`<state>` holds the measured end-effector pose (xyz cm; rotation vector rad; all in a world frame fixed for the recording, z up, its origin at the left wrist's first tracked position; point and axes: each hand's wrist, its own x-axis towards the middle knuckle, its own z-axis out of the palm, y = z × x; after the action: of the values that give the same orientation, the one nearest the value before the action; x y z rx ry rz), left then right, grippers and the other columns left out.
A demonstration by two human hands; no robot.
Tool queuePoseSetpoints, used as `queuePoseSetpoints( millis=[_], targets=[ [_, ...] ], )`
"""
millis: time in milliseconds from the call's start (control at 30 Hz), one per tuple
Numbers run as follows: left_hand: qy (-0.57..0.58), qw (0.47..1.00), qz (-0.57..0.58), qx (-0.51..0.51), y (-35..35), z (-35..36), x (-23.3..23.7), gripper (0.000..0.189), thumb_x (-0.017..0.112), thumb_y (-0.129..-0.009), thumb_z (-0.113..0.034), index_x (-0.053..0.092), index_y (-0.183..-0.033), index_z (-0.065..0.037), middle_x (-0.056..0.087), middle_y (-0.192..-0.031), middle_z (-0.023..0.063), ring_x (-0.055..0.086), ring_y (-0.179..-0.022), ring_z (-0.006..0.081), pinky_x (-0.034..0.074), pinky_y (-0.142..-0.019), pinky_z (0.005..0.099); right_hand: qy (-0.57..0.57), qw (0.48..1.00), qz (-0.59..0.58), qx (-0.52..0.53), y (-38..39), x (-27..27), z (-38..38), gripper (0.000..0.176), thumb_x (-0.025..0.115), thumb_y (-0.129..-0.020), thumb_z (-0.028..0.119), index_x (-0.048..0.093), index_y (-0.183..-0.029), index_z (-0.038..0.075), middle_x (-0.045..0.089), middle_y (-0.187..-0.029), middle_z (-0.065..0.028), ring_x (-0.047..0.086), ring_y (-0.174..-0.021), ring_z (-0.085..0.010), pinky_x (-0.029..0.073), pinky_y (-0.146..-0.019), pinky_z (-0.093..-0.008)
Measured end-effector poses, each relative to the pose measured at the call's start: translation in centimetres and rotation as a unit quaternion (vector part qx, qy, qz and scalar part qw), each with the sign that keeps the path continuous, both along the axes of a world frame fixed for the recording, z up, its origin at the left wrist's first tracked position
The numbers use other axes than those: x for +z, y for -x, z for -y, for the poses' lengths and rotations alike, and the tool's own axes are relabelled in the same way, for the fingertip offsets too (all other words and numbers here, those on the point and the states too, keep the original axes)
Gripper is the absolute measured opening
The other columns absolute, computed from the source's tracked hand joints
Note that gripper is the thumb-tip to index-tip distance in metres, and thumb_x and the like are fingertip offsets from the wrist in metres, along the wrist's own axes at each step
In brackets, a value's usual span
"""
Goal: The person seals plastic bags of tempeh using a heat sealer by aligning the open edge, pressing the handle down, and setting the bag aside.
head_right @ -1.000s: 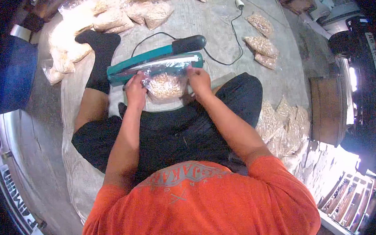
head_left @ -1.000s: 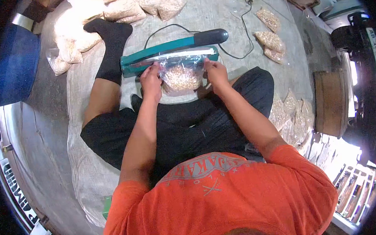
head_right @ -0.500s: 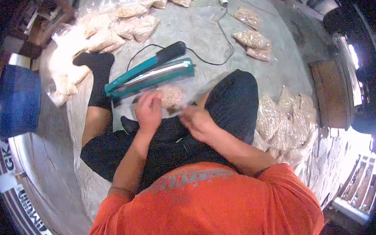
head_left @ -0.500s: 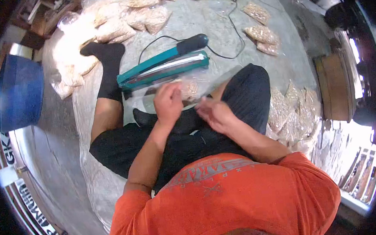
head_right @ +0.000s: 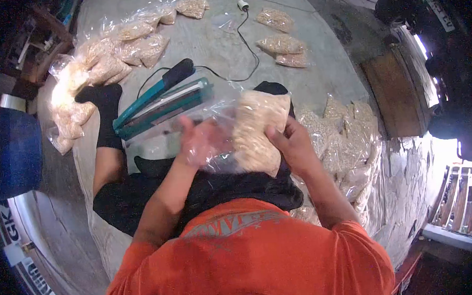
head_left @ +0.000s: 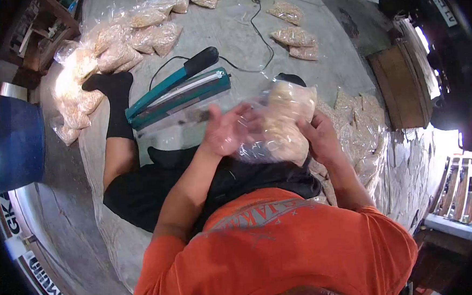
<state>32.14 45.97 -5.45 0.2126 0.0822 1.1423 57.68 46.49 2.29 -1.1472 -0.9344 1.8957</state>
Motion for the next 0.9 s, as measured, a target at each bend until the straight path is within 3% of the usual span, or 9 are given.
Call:
queuePoseSetpoints(
  millis=[200, 233, 300, 333, 400, 467, 500, 733, 900],
  targets=[
    [-0.011, 0.994, -0.085, -0.073, -3.9, -3.2, -2.8, 0.054, 0.068, -0.099, -0.024, 0.048, -0.143, 0.001, 0.063, -0.134, 0.0154, 0.066, -0.120, 0.0277, 0.054, -0.101, 0.0445, -0.128, 0.974, 0.172, -0.077, -1.6, 2.7, 0.5, 0.041, 0.078, -0.089, 0.008, 0.059, -0.125, -0.001, 0.072, -0.114, -0.0097, 0.069, -0.099, -0.0157, 0.056, -0.088, -0.0302],
    [-0.029, 0.959, -0.279, -0.040, -4.4, -3.6, -2.5, 0.055, 0.070, -0.097, -0.023, 0.049, -0.142, 0.001, 0.064, -0.132, 0.0151, 0.066, -0.116, 0.0268, 0.055, -0.098, 0.0436, -0.129, 0.970, 0.177, -0.104, -2.2, 1.1, 0.3, 0.039, 0.078, -0.090, 0.012, 0.061, -0.122, 0.000, 0.072, -0.107, -0.0077, 0.068, -0.091, -0.0132, 0.056, -0.080, -0.0291],
    [-0.058, 0.726, -0.686, -0.002, -5.4, -3.4, -0.1, 0.061, 0.073, -0.094, -0.031, 0.051, -0.141, 0.000, 0.060, -0.136, 0.0181, 0.061, -0.121, 0.0278, 0.048, -0.106, 0.0491, -0.113, 0.945, 0.301, -0.066, -5.0, -2.6, 0.3, 0.036, 0.079, -0.090, 0.016, 0.062, -0.118, 0.000, 0.071, -0.100, -0.0066, 0.065, -0.084, -0.0123, 0.054, -0.074, -0.0290],
    [-0.047, 0.735, -0.676, 0.001, -6.4, -2.4, 1.8, 0.061, 0.073, -0.094, -0.031, 0.051, -0.141, 0.000, 0.060, -0.136, 0.0181, 0.061, -0.121, 0.0278, 0.048, -0.106, 0.0491, -0.102, 0.905, 0.413, -0.028, -6.5, -4.2, 0.2, 0.035, 0.080, -0.091, 0.020, 0.064, -0.115, 0.000, 0.070, -0.093, -0.0055, 0.063, -0.078, -0.0114, 0.052, -0.068, -0.0290],
    [-0.371, 0.378, -0.808, 0.257, -9.0, 0.1, 4.4, 0.085, 0.065, -0.088, -0.062, 0.048, -0.149, -0.004, 0.046, -0.154, 0.0172, 0.037, -0.147, 0.0337, 0.024, -0.122, 0.0521, -0.042, 0.879, 0.474, -0.017, -7.7, -6.2, 0.6, 0.033, 0.076, -0.094, 0.031, 0.064, -0.100, 0.001, 0.064, -0.077, -0.0041, 0.057, -0.069, -0.0101, 0.046, -0.058, -0.0294],
    [-0.446, 0.447, -0.742, 0.226, -12.0, 0.7, 1.8, 0.088, 0.058, -0.088, -0.067, 0.046, -0.151, -0.007, 0.035, -0.160, 0.0228, 0.021, -0.154, 0.0345, 0.009, -0.124, 0.0564, -0.064, 0.896, 0.439, -0.026, -8.6, -6.8, 1.1, 0.036, 0.068, -0.099, 0.039, 0.061, -0.095, 0.004, 0.058, -0.076, -0.0009, 0.054, -0.068, -0.0095, 0.044, -0.056, -0.0284],
    [-0.435, 0.386, -0.798, 0.160, -13.1, 0.8, -0.5, 0.094, 0.051, -0.088, -0.074, 0.042, -0.154, -0.008, 0.033, -0.163, 0.0204, 0.020, -0.155, 0.0362, 0.009, -0.125, 0.0566, -0.059, 0.897, 0.437, -0.022, -9.2, -7.6, 1.9, 0.036, 0.068, -0.099, 0.039, 0.061, -0.095, 0.004, 0.058, -0.076, -0.0009, 0.054, -0.068, -0.0095, 0.044, -0.056, -0.0284],
    [-0.406, 0.395, -0.809, 0.156, -12.7, 0.2, 0.0, 0.095, 0.048, -0.090, -0.074, 0.044, -0.152, -0.003, 0.032, -0.162, 0.0228, 0.022, -0.153, 0.0394, 0.010, -0.124, 0.0581, 0.041, 0.961, 0.251, -0.110, -9.0, -8.0, 0.7, 0.028, 0.060, -0.103, 0.037, 0.060, -0.092, 0.011, 0.046, -0.073, 0.0041, 0.046, -0.065, -0.0080, 0.039, -0.052, -0.0278],
    [-0.413, 0.399, -0.800, 0.174, -10.9, -0.5, 0.0, 0.088, 0.047, -0.094, -0.070, 0.046, -0.149, -0.001, 0.032, -0.160, 0.0279, 0.025, -0.151, 0.0452, 0.013, -0.123, 0.0598, -0.115, 0.849, 0.515, 0.033, -8.0, -3.7, -11.9, 0.032, 0.069, -0.097, 0.030, 0.072, -0.105, -0.001, 0.072, -0.085, -0.0089, 0.062, -0.075, -0.0159, 0.052, -0.072, -0.0378]
  ],
)
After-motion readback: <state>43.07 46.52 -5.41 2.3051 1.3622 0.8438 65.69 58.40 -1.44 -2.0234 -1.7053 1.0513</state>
